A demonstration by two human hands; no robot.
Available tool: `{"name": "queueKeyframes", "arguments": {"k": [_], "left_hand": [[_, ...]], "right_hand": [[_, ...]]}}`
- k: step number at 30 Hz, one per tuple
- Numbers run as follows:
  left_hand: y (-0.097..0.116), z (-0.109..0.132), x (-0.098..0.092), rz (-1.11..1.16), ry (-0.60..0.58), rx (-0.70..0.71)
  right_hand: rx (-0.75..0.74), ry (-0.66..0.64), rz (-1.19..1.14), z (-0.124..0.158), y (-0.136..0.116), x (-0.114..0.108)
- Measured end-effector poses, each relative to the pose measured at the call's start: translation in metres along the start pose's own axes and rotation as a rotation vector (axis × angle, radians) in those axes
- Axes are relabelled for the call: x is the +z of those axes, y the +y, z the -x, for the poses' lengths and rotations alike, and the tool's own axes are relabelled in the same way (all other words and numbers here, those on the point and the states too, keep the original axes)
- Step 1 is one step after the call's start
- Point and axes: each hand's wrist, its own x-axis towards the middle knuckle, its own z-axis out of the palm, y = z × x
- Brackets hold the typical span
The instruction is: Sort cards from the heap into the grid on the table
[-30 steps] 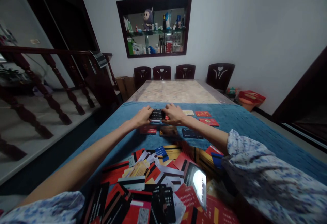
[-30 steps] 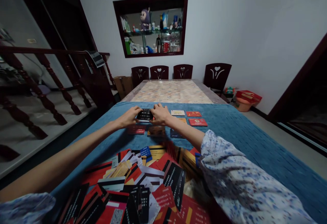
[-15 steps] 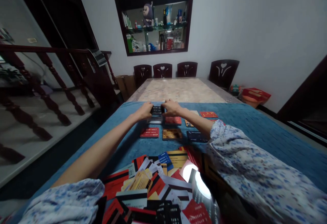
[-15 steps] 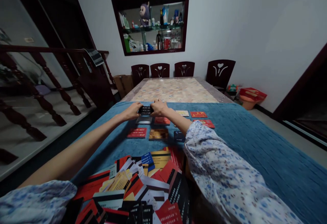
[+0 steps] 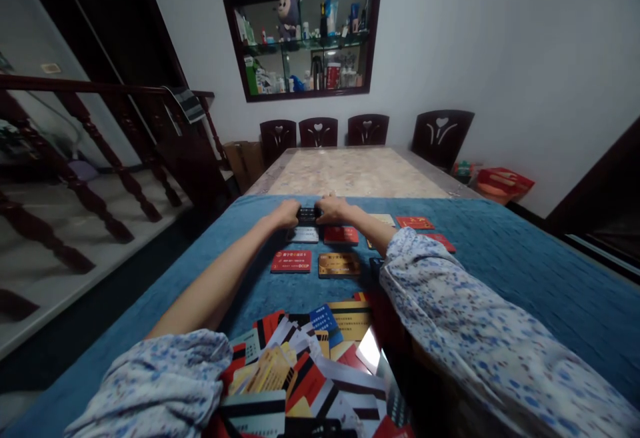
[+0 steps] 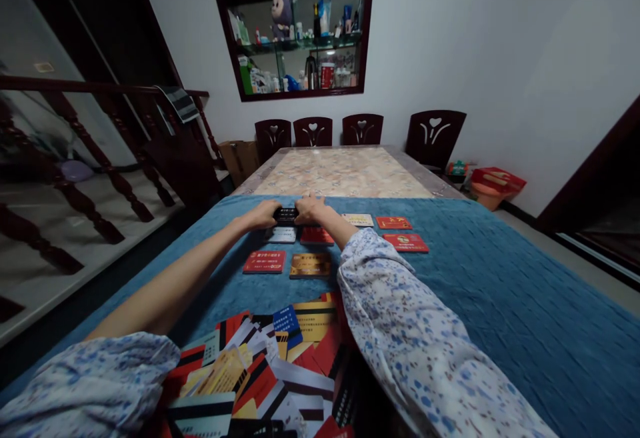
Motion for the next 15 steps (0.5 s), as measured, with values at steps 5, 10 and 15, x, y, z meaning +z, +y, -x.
{"name": "queueKeyframes", "arguments": {"k": [5, 10, 15], "left_hand": [[-0.004, -0.007, 0.004, 0.028, -0.054, -0.006], [-0.008, -0.013, 0.009, 0.047, -0.102, -0.013], [-0.010, -0.018, 0.010, 0.056, -0.140, -0.020]], "right_hand": [[0.013, -0.033, -0.018, -0.010, 0.001, 0.007], [-0.001, -0.059, -0.032, -0.015, 0.002, 0.010], [0.003, -0.068, -0.033, -0.018, 0.002, 0.013]]}}
